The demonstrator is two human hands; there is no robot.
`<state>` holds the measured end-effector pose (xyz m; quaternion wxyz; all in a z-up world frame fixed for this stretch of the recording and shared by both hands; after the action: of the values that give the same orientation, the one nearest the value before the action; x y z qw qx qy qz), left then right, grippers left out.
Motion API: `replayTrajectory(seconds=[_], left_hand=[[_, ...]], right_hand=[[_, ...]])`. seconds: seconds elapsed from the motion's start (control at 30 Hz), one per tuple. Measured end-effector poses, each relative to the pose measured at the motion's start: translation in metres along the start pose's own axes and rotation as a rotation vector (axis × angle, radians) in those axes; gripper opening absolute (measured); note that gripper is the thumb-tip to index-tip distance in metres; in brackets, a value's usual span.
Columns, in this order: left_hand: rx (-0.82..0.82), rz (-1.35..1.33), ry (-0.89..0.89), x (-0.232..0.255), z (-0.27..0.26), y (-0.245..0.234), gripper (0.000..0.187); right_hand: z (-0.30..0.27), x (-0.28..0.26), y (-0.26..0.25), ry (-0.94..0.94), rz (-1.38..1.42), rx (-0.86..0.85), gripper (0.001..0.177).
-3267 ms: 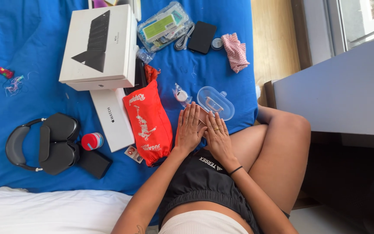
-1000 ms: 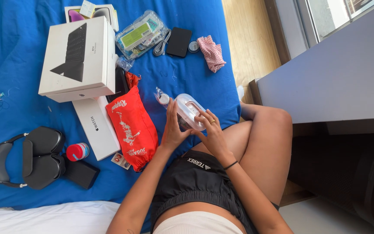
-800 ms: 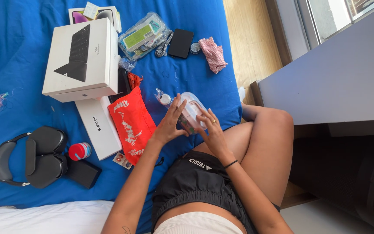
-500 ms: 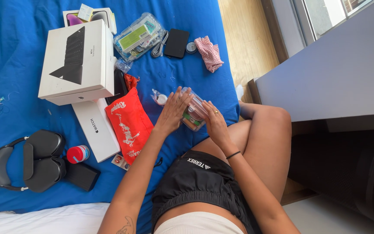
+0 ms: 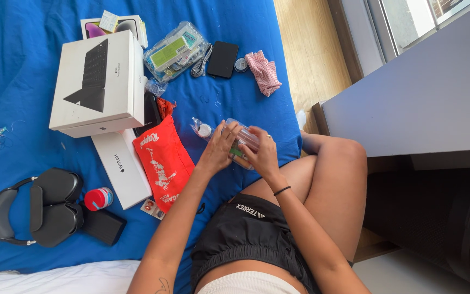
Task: Organizing various small items like sewing supplies and electronics on a bed into containers and bags.
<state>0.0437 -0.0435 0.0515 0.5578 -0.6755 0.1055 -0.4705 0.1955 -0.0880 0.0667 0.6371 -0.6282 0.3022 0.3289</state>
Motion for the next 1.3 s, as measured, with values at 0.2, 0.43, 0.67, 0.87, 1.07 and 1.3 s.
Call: replayTrajectory(seconds=[0.2, 0.43, 0.67, 0.87, 1.07, 1.3], left_hand=[[0.001, -0.004, -0.048, 0.003, -0.002, 0.005, 0.094], [0.004, 0.003, -0.030, 0.004, -0.005, 0.003, 0.094], [0.162, 0.021, -0.069, 0.036, -0.034, -0.006, 0.101], [0.336, -0.340, -0.062, 0.045, -0.053, -0.007, 0.118], [0.257, -0.917, -0.145, 0.013, -0.052, 0.007, 0.120], [0.193, -0.756, -0.259, 0.034, -0.048, -0.011, 0.092]], right_hand=[[-0.003, 0.004, 0.014, -0.064, -0.189, 0.053, 0.044], [0.000, 0.016, 0.006, 0.042, 0.000, -0.060, 0.047], [-0.032, 0.051, 0.000, 0.013, 0.438, -0.001, 0.095], [-0.052, 0.044, -0.015, 0.118, 0.748, -0.176, 0.096], [-0.052, 0.021, -0.033, -0.056, 0.529, -0.294, 0.095], [-0.046, 0.006, -0.039, -0.102, 0.080, -0.253, 0.082]])
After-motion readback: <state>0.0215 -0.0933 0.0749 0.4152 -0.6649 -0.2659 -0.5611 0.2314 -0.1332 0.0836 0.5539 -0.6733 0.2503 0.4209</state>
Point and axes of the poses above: each hand's wrist, its own z-axis towards the middle knuckle, its own y-axis out of the palm, x = y × z, the point moved 5 cm from there along z, towards the middle knuckle, and after that the axes turned 14 degrees about -x, right-handed, at the moved point
